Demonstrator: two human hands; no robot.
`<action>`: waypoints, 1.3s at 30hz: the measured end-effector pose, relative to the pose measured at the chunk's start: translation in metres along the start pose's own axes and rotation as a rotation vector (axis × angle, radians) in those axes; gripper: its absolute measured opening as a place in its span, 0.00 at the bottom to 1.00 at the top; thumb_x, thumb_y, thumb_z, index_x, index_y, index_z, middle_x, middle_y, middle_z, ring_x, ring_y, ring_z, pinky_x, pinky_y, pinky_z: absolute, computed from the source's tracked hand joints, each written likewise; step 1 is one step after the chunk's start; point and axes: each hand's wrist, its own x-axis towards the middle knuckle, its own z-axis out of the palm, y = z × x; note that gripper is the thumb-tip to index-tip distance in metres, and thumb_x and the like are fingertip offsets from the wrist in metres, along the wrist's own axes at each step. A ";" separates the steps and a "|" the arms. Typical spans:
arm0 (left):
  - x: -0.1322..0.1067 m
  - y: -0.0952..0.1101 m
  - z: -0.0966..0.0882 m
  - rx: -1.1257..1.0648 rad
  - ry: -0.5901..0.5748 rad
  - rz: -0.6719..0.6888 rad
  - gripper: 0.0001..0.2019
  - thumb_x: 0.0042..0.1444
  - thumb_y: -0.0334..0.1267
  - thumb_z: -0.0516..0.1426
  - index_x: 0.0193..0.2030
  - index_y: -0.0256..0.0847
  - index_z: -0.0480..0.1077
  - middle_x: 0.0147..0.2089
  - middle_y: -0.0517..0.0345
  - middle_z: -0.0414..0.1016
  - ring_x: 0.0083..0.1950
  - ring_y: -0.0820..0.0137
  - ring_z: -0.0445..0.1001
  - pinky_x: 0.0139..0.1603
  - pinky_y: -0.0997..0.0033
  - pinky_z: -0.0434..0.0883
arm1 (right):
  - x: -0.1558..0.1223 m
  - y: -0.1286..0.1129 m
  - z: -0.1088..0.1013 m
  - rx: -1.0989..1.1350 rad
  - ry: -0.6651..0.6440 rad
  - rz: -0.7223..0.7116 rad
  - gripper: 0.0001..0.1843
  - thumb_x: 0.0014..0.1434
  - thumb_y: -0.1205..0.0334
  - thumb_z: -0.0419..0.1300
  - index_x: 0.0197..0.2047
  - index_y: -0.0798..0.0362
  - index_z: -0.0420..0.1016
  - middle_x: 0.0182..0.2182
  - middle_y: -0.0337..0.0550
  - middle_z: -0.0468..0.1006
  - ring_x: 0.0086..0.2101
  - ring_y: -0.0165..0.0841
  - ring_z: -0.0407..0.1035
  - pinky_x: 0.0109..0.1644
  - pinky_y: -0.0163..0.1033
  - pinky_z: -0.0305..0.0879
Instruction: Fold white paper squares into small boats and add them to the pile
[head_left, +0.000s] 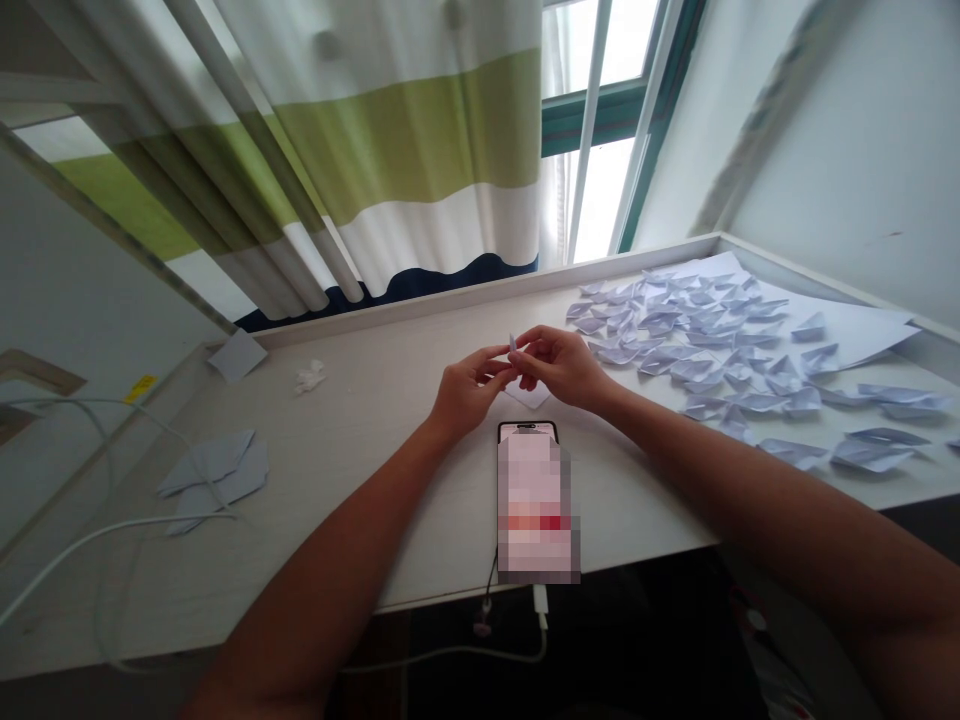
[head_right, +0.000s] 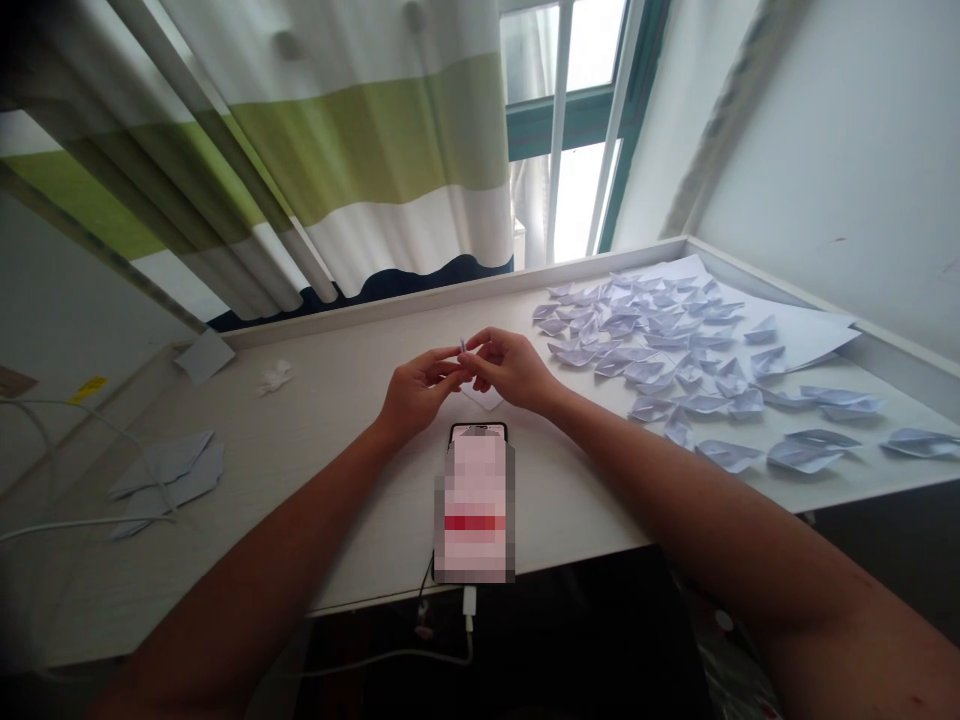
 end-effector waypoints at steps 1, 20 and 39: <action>0.000 0.000 0.000 -0.022 -0.003 -0.011 0.23 0.59 0.48 0.73 0.58 0.41 0.82 0.44 0.48 0.90 0.45 0.58 0.88 0.51 0.57 0.82 | 0.000 0.000 0.000 0.005 -0.007 -0.003 0.29 0.56 0.34 0.77 0.42 0.51 0.78 0.25 0.39 0.84 0.23 0.33 0.77 0.27 0.38 0.76; 0.001 0.001 0.000 -0.144 0.035 -0.057 0.25 0.56 0.46 0.73 0.58 0.39 0.78 0.41 0.49 0.90 0.43 0.58 0.88 0.52 0.55 0.82 | 0.001 0.003 -0.002 0.049 0.018 -0.009 0.24 0.59 0.41 0.76 0.40 0.51 0.77 0.30 0.43 0.86 0.30 0.36 0.82 0.37 0.44 0.83; 0.009 -0.003 0.000 -0.359 0.159 -0.209 0.22 0.50 0.43 0.77 0.46 0.40 0.75 0.35 0.59 0.84 0.32 0.69 0.84 0.45 0.62 0.85 | -0.002 0.009 -0.003 -0.195 0.020 -0.081 0.14 0.66 0.55 0.66 0.51 0.52 0.82 0.27 0.38 0.83 0.29 0.36 0.82 0.37 0.43 0.79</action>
